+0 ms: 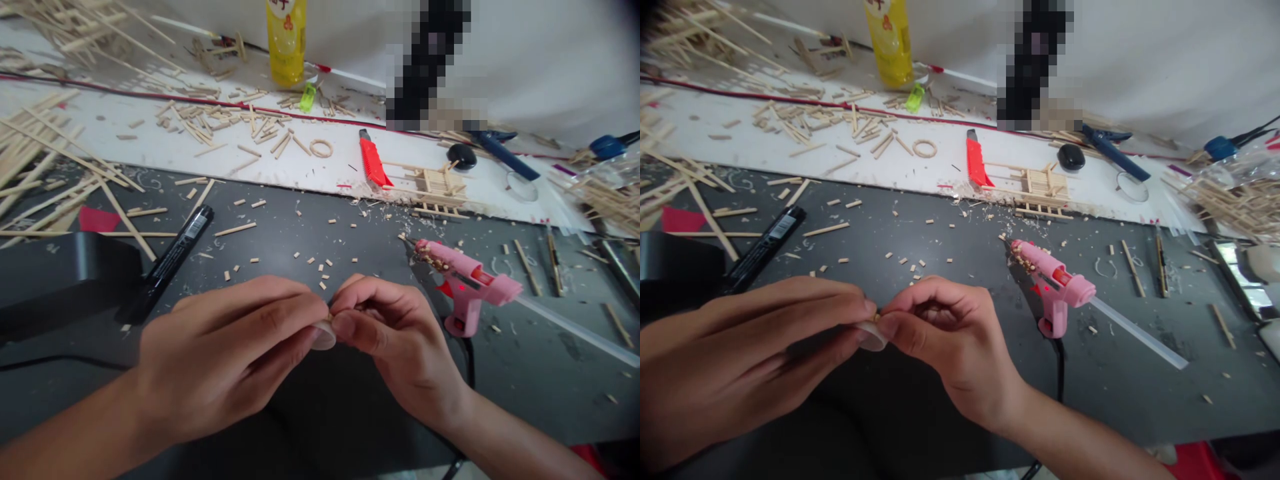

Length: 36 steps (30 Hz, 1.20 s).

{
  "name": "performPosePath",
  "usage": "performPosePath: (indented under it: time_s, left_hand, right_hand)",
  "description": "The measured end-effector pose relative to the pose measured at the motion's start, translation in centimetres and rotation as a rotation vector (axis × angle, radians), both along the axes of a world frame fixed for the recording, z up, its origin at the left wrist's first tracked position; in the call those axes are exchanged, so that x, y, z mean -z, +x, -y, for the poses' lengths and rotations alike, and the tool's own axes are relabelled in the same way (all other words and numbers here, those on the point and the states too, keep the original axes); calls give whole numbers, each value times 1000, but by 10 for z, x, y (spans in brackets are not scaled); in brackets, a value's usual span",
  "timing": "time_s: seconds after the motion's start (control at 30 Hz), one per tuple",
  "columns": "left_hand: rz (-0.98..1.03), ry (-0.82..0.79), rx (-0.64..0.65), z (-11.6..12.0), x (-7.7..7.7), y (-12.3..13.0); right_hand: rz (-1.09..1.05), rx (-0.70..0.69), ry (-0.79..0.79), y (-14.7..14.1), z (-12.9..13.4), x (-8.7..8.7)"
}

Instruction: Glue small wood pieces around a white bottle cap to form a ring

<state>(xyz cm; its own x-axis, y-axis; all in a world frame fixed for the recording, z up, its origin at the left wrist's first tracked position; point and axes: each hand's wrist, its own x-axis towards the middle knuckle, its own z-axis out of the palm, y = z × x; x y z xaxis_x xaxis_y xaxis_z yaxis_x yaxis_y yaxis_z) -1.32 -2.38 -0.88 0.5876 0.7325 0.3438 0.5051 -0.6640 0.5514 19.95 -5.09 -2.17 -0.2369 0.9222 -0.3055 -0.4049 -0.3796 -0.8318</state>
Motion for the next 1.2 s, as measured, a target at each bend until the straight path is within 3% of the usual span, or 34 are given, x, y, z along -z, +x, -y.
performPosePath:
  time_s: [0.2,0.37,0.53,0.67,0.77,0.87,0.93,1.07,1.13,1.2]
  left_hand:
    - [25,-15,-30,1,0,0]
    - [150,-27,-247,0,-2,2]
    - [237,-123,-355,2,4,5]
    - [261,-150,-332,0,8,2]
    - [297,-151,-308,-3,6,0]
    - [309,-180,-282,-5,3,1]
    - [304,-205,-260,-6,1,3]
    - [310,-293,-207,-5,1,9]
    - [298,-378,-195,-5,4,11]
    - [298,-483,-196,-5,8,12]
  right_hand:
    - [-2,8,-9,-1,-1,-1]
    - [80,-46,115,1,5,-3]
    - [460,-72,330,0,6,-6]
    - [708,-107,261,9,12,-29]
    - [877,-155,256,29,35,-44]
    - [1107,-233,224,61,67,-36]
    - [1220,-115,180,84,84,-18]
    - [1373,430,156,118,86,18]
    - [1380,508,167,124,72,25]
    - [1374,459,178,126,53,26]
